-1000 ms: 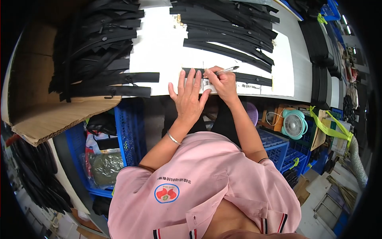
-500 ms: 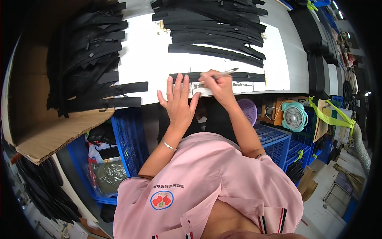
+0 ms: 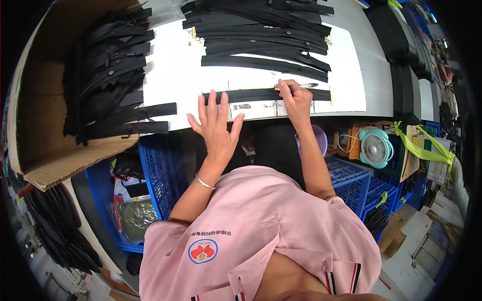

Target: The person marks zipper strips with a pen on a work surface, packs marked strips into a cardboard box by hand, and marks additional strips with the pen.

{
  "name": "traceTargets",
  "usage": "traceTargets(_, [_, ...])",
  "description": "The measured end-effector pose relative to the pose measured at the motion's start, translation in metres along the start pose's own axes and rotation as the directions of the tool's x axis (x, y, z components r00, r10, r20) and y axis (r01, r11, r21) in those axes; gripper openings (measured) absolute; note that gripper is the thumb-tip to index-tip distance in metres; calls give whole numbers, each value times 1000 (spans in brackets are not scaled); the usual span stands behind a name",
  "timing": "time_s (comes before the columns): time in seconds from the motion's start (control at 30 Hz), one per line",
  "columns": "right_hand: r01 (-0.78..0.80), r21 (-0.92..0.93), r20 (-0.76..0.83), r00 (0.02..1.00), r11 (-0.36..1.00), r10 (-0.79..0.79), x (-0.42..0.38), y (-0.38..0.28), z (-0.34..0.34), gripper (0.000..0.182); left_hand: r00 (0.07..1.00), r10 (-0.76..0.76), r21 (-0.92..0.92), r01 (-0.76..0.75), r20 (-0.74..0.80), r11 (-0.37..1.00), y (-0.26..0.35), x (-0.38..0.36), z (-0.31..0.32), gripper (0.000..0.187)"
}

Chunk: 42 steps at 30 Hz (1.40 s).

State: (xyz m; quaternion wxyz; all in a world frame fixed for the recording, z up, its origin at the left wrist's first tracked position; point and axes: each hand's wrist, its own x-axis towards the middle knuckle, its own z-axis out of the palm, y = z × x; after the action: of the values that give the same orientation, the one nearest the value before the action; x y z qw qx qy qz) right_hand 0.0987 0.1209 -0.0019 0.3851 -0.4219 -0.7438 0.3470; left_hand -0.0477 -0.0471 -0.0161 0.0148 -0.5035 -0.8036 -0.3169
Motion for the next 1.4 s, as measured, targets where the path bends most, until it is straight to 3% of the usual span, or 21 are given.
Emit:
traceTargets(0.07, [-1,-7,4,1000,1000,1,0,-2,-1,23,999,46,-45,-46,0,998,13,7,1,59])
traceTargets(0.2, [10,-7,5,1000,1000,-10,1,3,1,21,989,147,-299,-149,-29,943,40,31,17,37])
traceTargets(0.23, [14,-1,4,1000,1000,-14,0,6,1,21,984,160,-295,-176,-76,939,48,38,20,24])
traceTargets(0.33, [67,-69,-4,998,995,-67,1,9,3,20,984,168,-314,-180,-64,932,48,46,35,17])
traceTargets(0.47, [153,-88,-45,986,984,-158,2,11,5,20,983,156,-299,-178,-97,937,49,47,39,14])
traceTargets(0.57, [23,100,-4,1000,995,-23,-2,8,0,21,982,157,-291,-180,-102,940,49,47,39,14])
traceTargets(0.67, [60,108,96,993,992,-71,-2,8,-7,23,981,155,-280,-181,-113,943,50,47,40,14])
traceTargets(0.97, [135,39,115,984,990,-139,-2,13,-5,25,980,162,-271,-188,-115,944,48,47,42,14])
traceTargets(1.07, [99,64,155,982,993,-108,-4,13,-12,24,983,164,-271,-182,-88,945,49,47,41,13])
traceTargets(1.1, [-39,183,166,986,982,8,-5,6,-19,21,983,165,-266,-181,-83,947,49,46,40,12])
traceTargets(1.2, [-134,397,-20,988,908,155,-5,4,-45,20,984,166,-251,-178,-70,952,51,47,38,12])
traceTargets(1.27, [-143,379,-152,965,914,214,3,13,-65,23,983,167,-239,-179,-70,954,51,47,39,12])
traceTargets(1.33, [-197,257,-178,953,946,247,11,25,-85,23,984,166,-230,-176,-61,957,52,46,38,11])
traceTargets(1.4, [-217,281,-140,954,935,263,16,46,-86,24,986,158,-225,-167,-57,960,56,47,39,10])
